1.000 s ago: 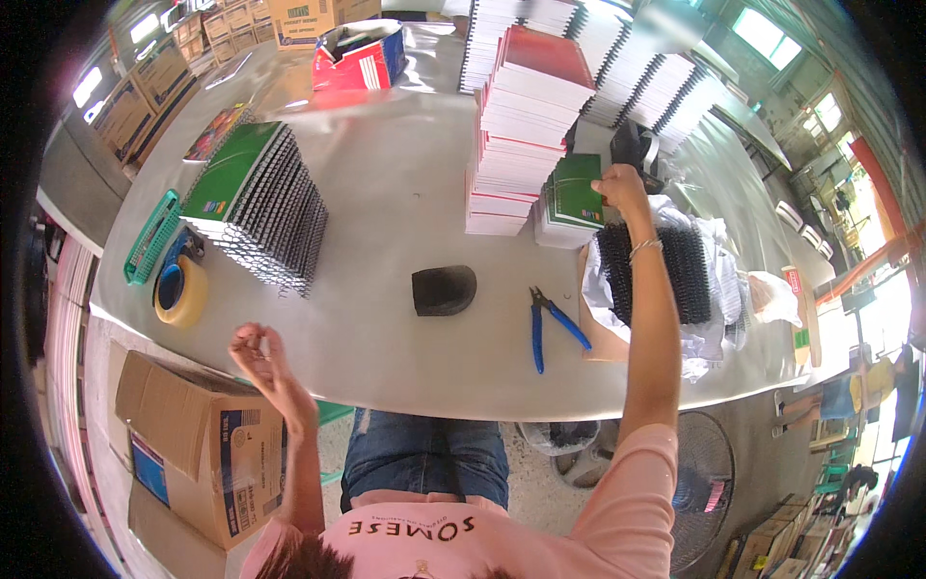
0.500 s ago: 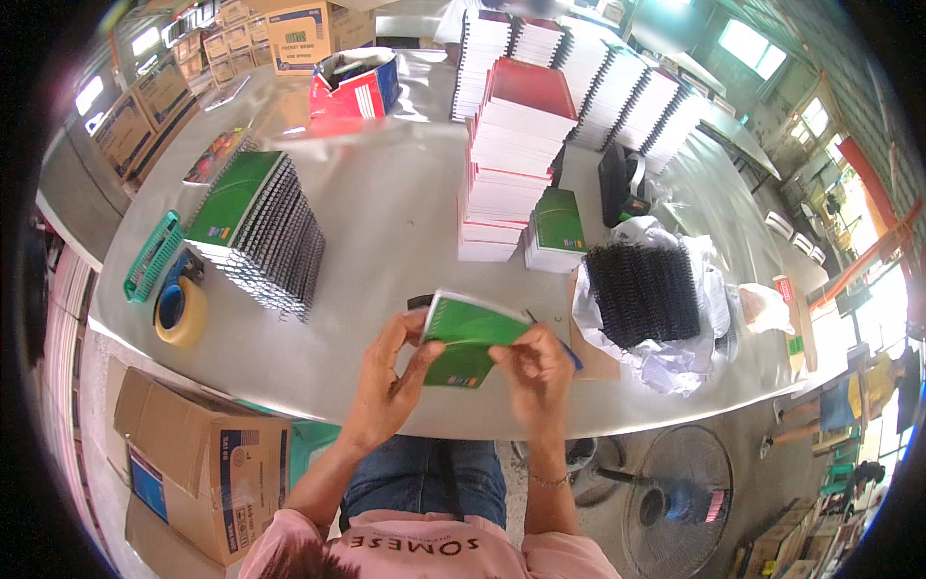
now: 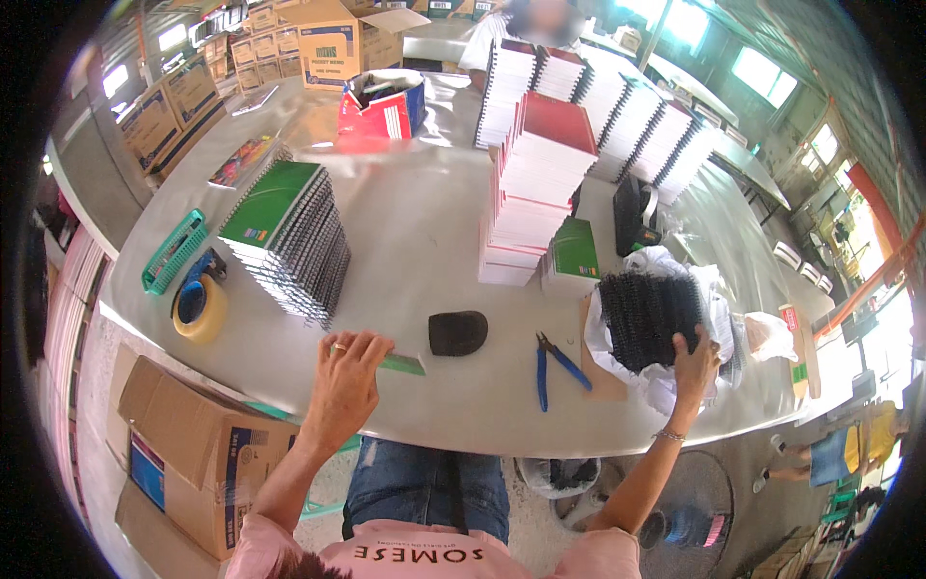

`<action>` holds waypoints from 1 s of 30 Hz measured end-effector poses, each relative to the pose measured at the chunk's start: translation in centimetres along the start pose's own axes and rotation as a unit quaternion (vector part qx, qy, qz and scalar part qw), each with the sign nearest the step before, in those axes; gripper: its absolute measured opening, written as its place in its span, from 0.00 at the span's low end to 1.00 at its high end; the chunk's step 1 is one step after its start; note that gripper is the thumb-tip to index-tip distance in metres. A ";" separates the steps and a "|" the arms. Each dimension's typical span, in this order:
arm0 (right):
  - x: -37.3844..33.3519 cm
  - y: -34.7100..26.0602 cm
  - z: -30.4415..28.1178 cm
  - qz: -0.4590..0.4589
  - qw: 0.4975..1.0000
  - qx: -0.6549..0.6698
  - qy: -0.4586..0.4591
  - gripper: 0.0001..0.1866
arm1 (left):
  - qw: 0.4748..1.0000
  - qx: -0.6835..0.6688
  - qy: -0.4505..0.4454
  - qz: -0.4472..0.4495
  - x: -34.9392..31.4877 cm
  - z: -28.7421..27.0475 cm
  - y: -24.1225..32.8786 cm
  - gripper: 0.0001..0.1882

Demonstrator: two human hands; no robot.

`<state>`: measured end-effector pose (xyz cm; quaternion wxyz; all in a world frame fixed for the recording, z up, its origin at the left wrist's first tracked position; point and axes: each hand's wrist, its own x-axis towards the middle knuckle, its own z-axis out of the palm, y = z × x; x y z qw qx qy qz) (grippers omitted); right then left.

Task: The person inserts a spiral coil into a notebook, uses a tool to cut and crimp the end of the coil, and then stacks the completed notebook onto a pile.

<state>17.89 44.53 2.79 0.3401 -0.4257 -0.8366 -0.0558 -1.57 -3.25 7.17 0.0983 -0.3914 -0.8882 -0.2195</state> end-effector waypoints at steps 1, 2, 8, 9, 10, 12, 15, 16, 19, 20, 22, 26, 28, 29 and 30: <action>0.0 -0.2 0.9 -0.023 1.000 -0.016 -0.004 0.19 | 1.000 0.011 0.006 -0.002 -0.4 0.5 -0.5 0.19; -0.2 -0.1 1.3 -0.016 1.000 -0.011 -0.014 0.20 | 1.000 0.023 0.012 -0.004 -1.0 1.4 -0.9 0.19; -1.1 -2.3 0.2 0.041 0.999 -0.021 0.023 0.18 | 0.998 0.021 0.055 -0.007 -1.5 2.9 -0.9 0.17; -1.2 -3.3 -0.4 0.062 0.997 -0.038 0.025 0.17 | 0.997 0.014 0.072 -0.010 -1.7 3.1 -0.9 0.17; -1.2 -3.9 -0.7 0.072 0.996 -0.048 0.019 0.17 | 0.996 0.005 0.085 -0.014 -1.9 3.4 -0.7 0.16; -1.0 -4.7 -1.2 0.095 0.993 -0.070 0.008 0.15 | 0.995 -0.002 0.096 -0.025 -1.9 3.7 -0.4 0.14; -0.3 -2.3 0.2 0.052 0.996 -0.073 0.002 0.14 | 0.992 -0.027 0.119 -0.043 -1.7 4.6 0.2 0.18; -0.1 -2.0 0.6 0.044 0.997 -0.065 0.001 0.14 | 0.989 -0.024 0.133 -0.053 -1.8 4.8 0.2 0.20; 0.2 -1.4 1.4 0.015 0.998 -0.053 0.009 0.12 | 0.982 -0.047 0.162 -0.089 -1.8 4.9 0.6 0.23; 0.1 -1.1 1.6 0.001 0.998 -0.054 0.018 0.12 | 0.978 -0.061 0.170 -0.102 -1.8 4.9 0.7 0.23; 0.4 -0.9 1.6 -0.016 0.999 -0.044 0.020 0.12 | 0.975 -0.073 0.181 -0.104 -1.8 5.4 0.6 0.23; 0.8 -0.5 1.3 -0.024 1.000 -0.002 -0.014 0.12 | 0.972 -0.086 0.192 -0.107 -2.0 5.6 0.5 0.22; 1.1 0.5 1.4 -0.028 0.999 0.011 -0.019 0.13 | 0.973 -0.084 0.189 -0.103 -1.9 5.5 0.4 0.21; 1.4 1.4 1.9 -0.033 0.999 0.014 -0.017 0.13 | 0.974 -0.084 0.187 -0.101 -1.8 5.6 0.4 0.21; 1.5 1.4 2.1 -0.037 0.999 0.019 -0.016 0.14 | 0.974 -0.083 0.187 -0.099 -1.8 5.6 0.4 0.20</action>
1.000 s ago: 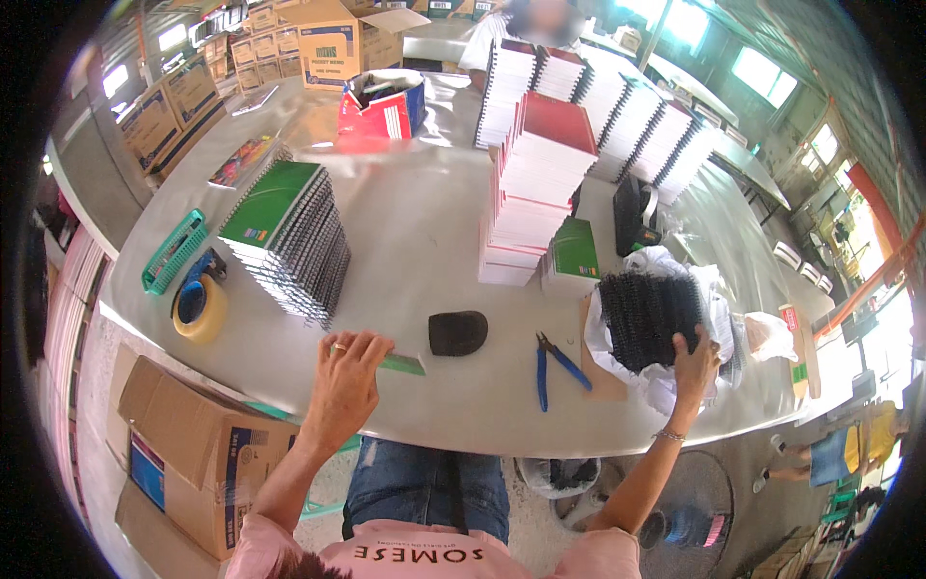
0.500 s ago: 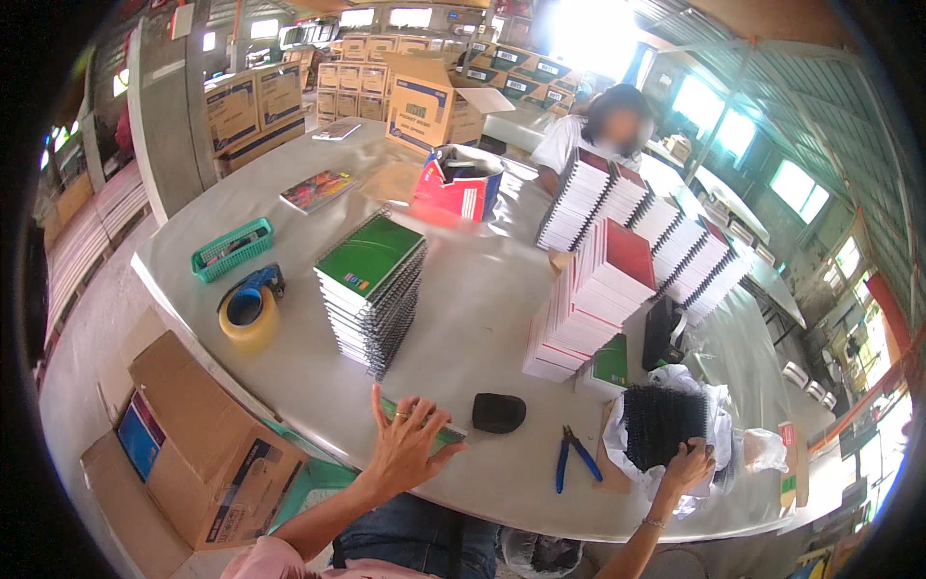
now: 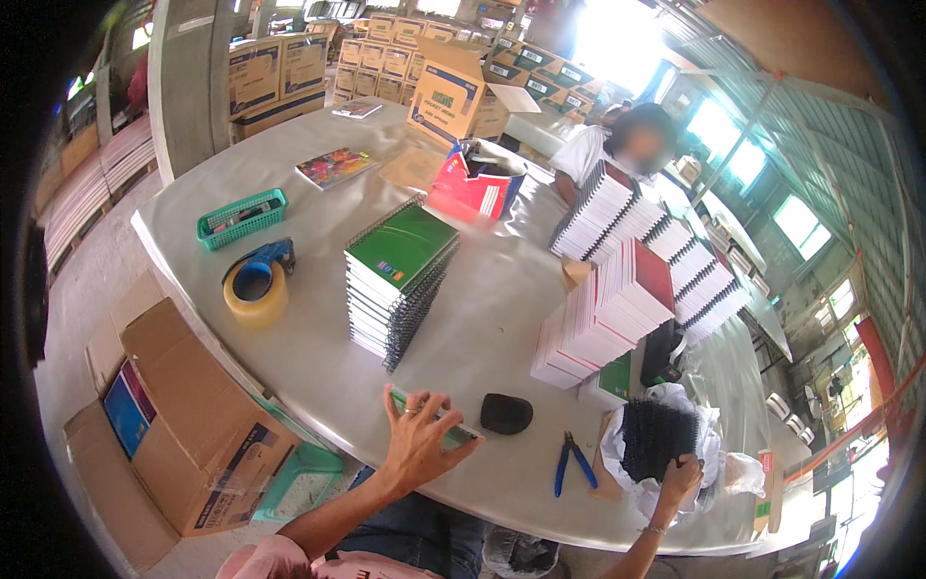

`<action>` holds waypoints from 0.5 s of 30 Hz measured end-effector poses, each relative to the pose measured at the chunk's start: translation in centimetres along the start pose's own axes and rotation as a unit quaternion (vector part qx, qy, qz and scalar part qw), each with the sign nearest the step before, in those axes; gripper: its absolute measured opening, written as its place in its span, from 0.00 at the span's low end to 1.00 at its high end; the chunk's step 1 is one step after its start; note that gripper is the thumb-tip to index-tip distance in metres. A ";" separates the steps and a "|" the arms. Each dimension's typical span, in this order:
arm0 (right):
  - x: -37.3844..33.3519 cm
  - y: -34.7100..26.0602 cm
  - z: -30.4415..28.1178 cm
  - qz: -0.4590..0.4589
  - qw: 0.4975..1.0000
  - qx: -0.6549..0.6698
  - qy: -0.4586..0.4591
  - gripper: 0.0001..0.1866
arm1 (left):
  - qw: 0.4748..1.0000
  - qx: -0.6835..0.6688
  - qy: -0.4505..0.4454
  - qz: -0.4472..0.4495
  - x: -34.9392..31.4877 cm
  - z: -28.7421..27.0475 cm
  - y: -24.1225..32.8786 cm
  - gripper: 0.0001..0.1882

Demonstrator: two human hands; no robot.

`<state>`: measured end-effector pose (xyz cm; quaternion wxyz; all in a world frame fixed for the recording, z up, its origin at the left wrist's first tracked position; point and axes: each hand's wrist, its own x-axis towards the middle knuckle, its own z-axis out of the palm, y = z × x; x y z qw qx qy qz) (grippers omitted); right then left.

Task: The person inserts a spiral coil into a notebook, uses a tool to cut and crimp the end of the coil, and then stacks the completed notebook onto a pile.

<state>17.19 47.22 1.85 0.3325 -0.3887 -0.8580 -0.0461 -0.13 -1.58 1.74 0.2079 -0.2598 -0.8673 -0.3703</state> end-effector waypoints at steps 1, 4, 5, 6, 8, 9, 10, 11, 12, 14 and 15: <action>0.0 0.1 0.0 0.008 1.000 0.001 0.002 0.14 | 1.000 0.000 0.000 0.002 0.1 0.1 0.0 0.20; 0.1 -0.3 -0.2 0.024 1.000 0.007 0.014 0.14 | 1.000 -0.003 0.000 0.002 0.3 0.2 0.0 0.19; -0.2 -0.2 -0.3 0.021 1.000 0.003 0.019 0.14 | 1.000 -0.005 0.000 0.002 0.2 0.4 0.0 0.19; -0.3 -0.4 -0.2 0.018 1.000 0.005 0.026 0.14 | 1.000 -0.004 0.004 0.000 0.2 0.1 0.0 0.19; -0.1 -0.5 0.1 0.008 1.000 -0.007 0.028 0.14 | 1.000 -0.003 0.013 -0.004 0.4 -0.5 0.1 0.17; -0.3 -0.4 0.4 0.005 1.000 -0.017 0.025 0.14 | 1.000 -0.005 0.013 -0.003 0.4 -0.4 -0.1 0.17; -0.4 -0.3 0.7 0.003 0.998 -0.037 0.041 0.14 | 1.000 -0.002 0.014 -0.001 0.4 -0.3 -0.1 0.17; -0.5 -0.3 0.9 0.002 0.997 -0.057 0.058 0.14 | 1.000 0.001 0.015 0.003 0.6 -0.3 -0.1 0.17; -0.8 -0.6 1.6 -0.001 0.995 -0.073 0.070 0.14 | 1.000 0.009 0.015 0.002 0.5 -0.5 -0.2 0.18; -1.2 -1.9 -0.2 0.045 0.997 -0.055 0.021 0.12 | 1.000 0.012 0.007 0.003 0.5 -0.3 -0.1 0.18; -1.1 -2.2 -1.5 0.071 0.996 -0.050 0.001 0.11 | 1.000 0.006 0.003 0.007 0.6 0.0 0.2 0.18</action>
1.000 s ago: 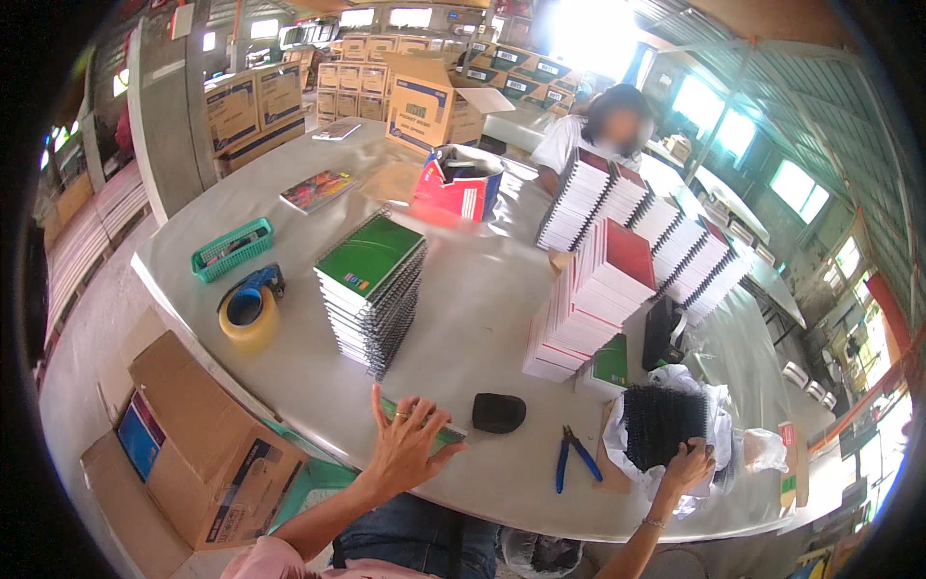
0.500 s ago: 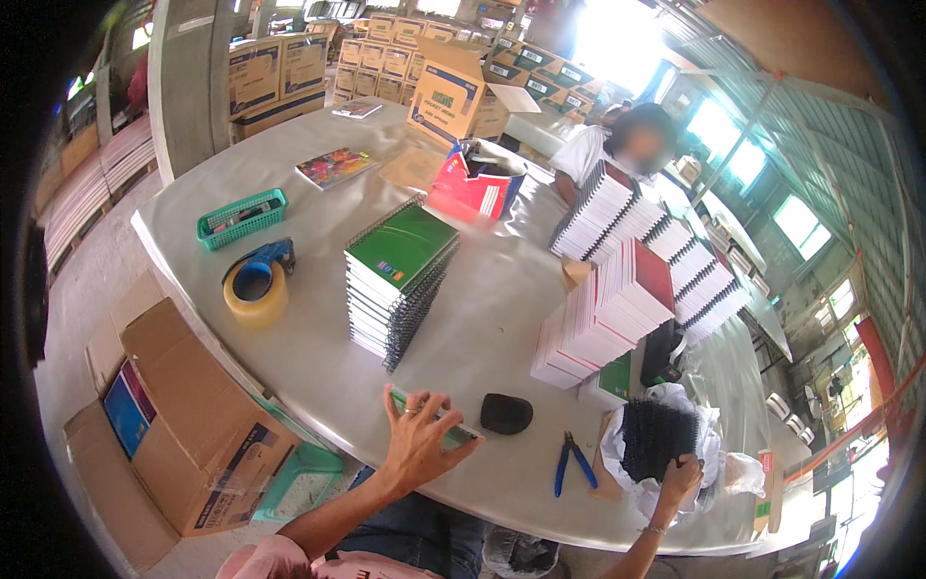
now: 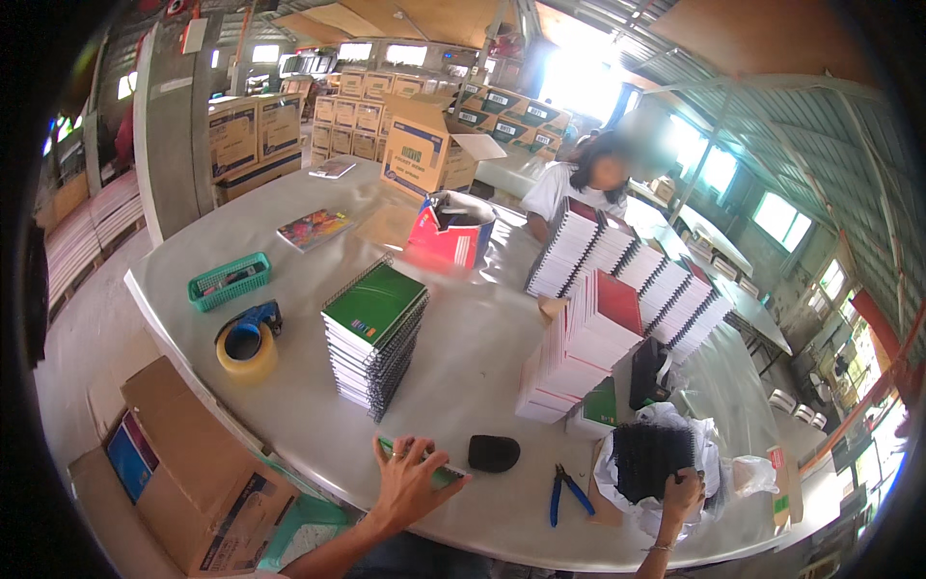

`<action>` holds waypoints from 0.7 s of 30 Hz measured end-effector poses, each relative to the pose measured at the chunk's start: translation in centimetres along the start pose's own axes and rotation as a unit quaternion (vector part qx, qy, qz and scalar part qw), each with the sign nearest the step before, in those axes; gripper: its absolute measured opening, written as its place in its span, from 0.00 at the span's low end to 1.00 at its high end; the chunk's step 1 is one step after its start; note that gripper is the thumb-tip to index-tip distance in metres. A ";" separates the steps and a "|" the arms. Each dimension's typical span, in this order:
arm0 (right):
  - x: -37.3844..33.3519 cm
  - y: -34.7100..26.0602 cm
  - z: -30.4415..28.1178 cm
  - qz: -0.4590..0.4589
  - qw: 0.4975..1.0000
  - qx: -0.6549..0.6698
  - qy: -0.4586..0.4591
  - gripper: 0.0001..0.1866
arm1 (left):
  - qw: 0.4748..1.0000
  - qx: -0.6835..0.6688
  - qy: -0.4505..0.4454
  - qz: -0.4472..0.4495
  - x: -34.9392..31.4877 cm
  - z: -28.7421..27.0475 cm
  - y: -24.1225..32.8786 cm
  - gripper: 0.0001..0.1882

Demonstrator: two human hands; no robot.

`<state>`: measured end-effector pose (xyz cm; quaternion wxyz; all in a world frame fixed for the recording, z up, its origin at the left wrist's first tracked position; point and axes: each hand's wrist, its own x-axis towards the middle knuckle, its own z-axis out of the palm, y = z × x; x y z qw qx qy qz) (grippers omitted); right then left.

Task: The person inserts a spiral coil into a notebook, uses a tool to cut and crimp the end of the coil, and then stacks the completed notebook onto a pile.

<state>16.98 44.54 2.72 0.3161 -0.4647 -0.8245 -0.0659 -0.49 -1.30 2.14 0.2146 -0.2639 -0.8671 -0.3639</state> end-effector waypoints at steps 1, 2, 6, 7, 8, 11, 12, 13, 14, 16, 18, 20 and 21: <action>0.0 0.6 -0.6 0.008 0.999 0.036 0.000 0.10 | 1.000 -0.003 -0.010 0.003 0.1 0.2 0.4 0.19; 0.0 1.5 -1.4 0.017 0.997 0.070 0.003 0.09 | 1.000 -0.008 -0.021 0.008 0.0 0.3 0.8 0.19; 0.4 1.4 0.3 -0.008 0.990 0.135 0.049 0.12 | 1.000 0.015 -0.020 -0.001 -0.7 -0.4 0.0 0.19; 0.6 0.4 0.5 -0.001 0.990 0.128 0.051 0.13 | 0.999 0.028 -0.019 -0.004 -0.6 -0.6 0.0 0.19; 0.5 0.3 1.9 0.030 0.989 0.142 0.034 0.14 | 0.998 0.044 -0.038 -0.016 -0.5 0.4 -0.5 0.19; 1.2 -1.2 1.0 0.022 0.971 0.235 0.024 0.15 | 0.998 0.059 -0.024 -0.021 -0.3 -0.8 -0.5 0.19; 1.4 -1.0 0.0 0.029 0.975 0.219 0.017 0.15 | 0.998 0.058 -0.021 -0.018 0.0 -1.3 -0.1 0.19; 1.2 0.6 -1.1 0.034 0.982 0.188 0.005 0.16 | 0.999 0.029 -0.024 -0.004 0.6 -0.8 0.4 0.19; 1.9 3.4 -1.7 0.030 0.984 0.171 0.042 0.16 | 1.000 0.001 -0.024 0.006 1.3 -0.2 1.1 0.19; 0.5 4.4 0.4 0.040 0.986 0.154 0.058 0.16 | 0.998 0.039 -0.039 0.020 1.8 1.0 1.5 0.18; 0.0 2.9 -0.3 0.039 0.988 0.130 0.076 0.17 | 0.997 0.042 -0.062 0.003 1.9 0.2 0.7 0.18; -0.9 -0.2 -1.0 0.036 0.984 0.126 0.119 0.17 | 0.997 0.044 -0.062 -0.008 1.0 -0.3 0.1 0.18; -1.1 -0.7 -2.1 0.025 0.973 0.197 0.121 0.16 | 0.997 0.043 -0.056 -0.004 0.9 -0.3 0.0 0.18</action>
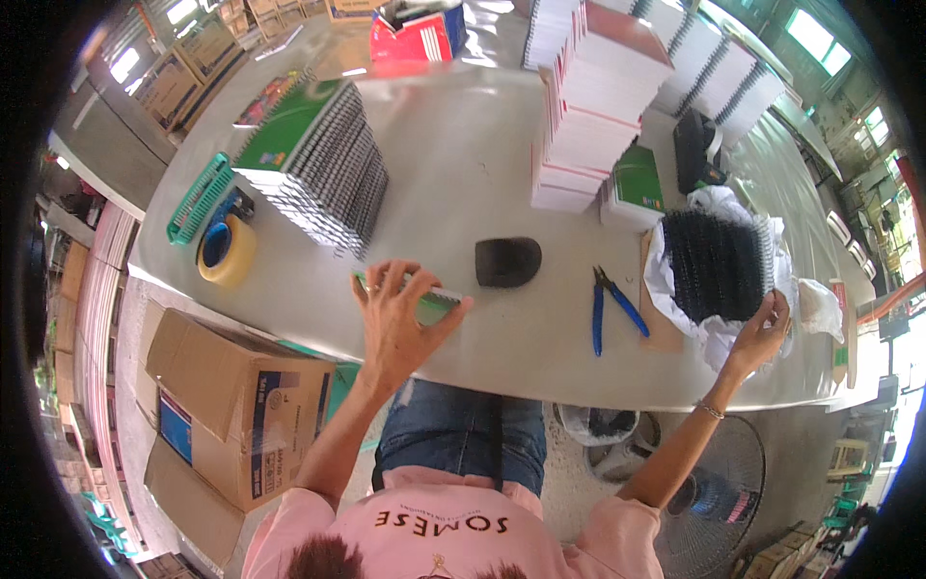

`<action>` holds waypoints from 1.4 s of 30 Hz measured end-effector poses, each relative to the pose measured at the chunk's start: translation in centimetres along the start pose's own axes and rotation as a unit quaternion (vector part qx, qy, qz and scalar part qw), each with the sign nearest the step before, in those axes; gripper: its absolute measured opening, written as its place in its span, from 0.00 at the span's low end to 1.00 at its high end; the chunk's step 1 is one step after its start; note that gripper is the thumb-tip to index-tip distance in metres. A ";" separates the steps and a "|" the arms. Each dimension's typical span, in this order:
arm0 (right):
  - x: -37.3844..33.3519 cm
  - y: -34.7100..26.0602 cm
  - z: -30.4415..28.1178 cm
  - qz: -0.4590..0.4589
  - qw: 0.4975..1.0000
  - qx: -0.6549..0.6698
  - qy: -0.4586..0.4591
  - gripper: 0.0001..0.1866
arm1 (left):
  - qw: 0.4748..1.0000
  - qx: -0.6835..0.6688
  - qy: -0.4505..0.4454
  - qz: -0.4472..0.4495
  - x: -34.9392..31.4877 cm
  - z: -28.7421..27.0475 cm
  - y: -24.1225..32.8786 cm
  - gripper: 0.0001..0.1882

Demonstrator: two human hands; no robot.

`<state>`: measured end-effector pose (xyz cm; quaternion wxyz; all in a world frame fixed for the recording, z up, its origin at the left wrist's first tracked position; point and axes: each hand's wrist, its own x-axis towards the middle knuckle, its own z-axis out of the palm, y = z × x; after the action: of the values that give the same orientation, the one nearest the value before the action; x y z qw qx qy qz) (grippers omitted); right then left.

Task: The person inserts a spiral coil into a notebook, uses a tool to cut and crimp the end of the coil, and then stacks the completed notebook onto a pile.

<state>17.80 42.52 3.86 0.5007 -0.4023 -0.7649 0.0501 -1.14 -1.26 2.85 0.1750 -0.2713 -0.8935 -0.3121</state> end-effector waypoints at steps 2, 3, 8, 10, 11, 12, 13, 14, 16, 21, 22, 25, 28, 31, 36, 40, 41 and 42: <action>-0.5 -1.7 -1.1 0.003 0.988 0.151 -0.006 0.15 | 1.000 0.002 0.009 0.002 -0.3 0.3 0.1 0.18; -0.9 -3.0 -2.1 0.025 0.977 0.207 -0.039 0.15 | 1.000 0.000 0.013 0.008 -0.3 0.5 0.4 0.18; -4.9 -12.4 -2.8 0.125 0.820 0.532 -0.168 0.21 | 0.999 0.028 0.039 0.014 -0.5 0.6 -0.1 0.18; -6.3 -15.9 -2.6 0.124 0.785 0.573 -0.199 0.24 | 0.999 0.020 0.043 0.017 -0.4 0.9 -0.1 0.18; -7.2 -17.7 -2.3 0.124 0.762 0.597 -0.217 0.26 | 0.999 0.021 0.047 0.017 -0.4 0.9 -0.2 0.18; -8.1 -19.4 -2.2 0.133 0.756 0.591 -0.250 0.27 | 0.999 0.023 0.045 0.016 -0.4 0.9 -0.2 0.18; -8.8 -20.7 -2.1 0.140 0.750 0.582 -0.281 0.27 | 0.999 0.021 0.043 0.017 -0.3 1.0 0.0 0.18; -9.3 -21.5 -2.0 0.133 0.714 0.592 -0.349 0.28 | 0.999 0.021 0.041 0.018 -0.2 1.1 0.0 0.18; -10.6 -22.9 -1.3 0.112 0.649 0.580 -0.479 0.28 | 0.999 0.012 0.038 0.015 -0.2 1.0 -0.2 0.18; -13.4 -24.1 0.1 0.022 0.638 0.483 -0.600 0.21 | 1.000 -0.008 0.021 0.009 0.1 0.6 -0.2 0.16; -13.6 -24.2 0.3 -0.006 0.653 0.456 -0.604 0.19 | 1.000 -0.002 0.024 0.013 0.1 0.5 -0.1 0.15; -13.9 -24.8 0.3 -0.033 0.685 0.413 -0.599 0.13 | 1.000 0.003 0.023 0.015 0.1 0.5 0.0 0.15; -14.1 -25.2 0.4 -0.051 0.709 0.400 -0.579 0.10 | 1.000 0.001 0.020 0.015 0.1 0.5 -0.1 0.15; -14.1 -25.6 0.3 -0.072 0.724 0.387 -0.567 0.10 | 1.000 -0.002 0.022 0.019 0.2 0.5 -0.2 0.15; -14.7 -25.7 0.5 -0.116 0.741 0.391 -0.534 0.10 | 1.000 -0.001 0.014 0.015 0.1 0.6 -0.3 0.15; -14.9 -25.9 0.4 -0.151 0.748 0.381 -0.522 0.12 | 1.000 0.005 -0.008 0.000 0.2 0.2 -0.2 0.16; -14.8 -26.1 0.2 -0.165 0.752 0.372 -0.519 0.12 | 1.000 0.008 -0.013 -0.004 0.2 0.1 -0.2 0.16; -15.0 -26.4 0.0 -0.150 0.756 0.379 -0.513 0.12 | 1.000 0.007 -0.018 -0.003 0.2 0.0 -0.1 0.15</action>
<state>5.53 14.85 5.60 0.1461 0.0258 -0.8759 0.4592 -1.35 -1.28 2.90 0.1600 -0.2725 -0.8997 -0.3011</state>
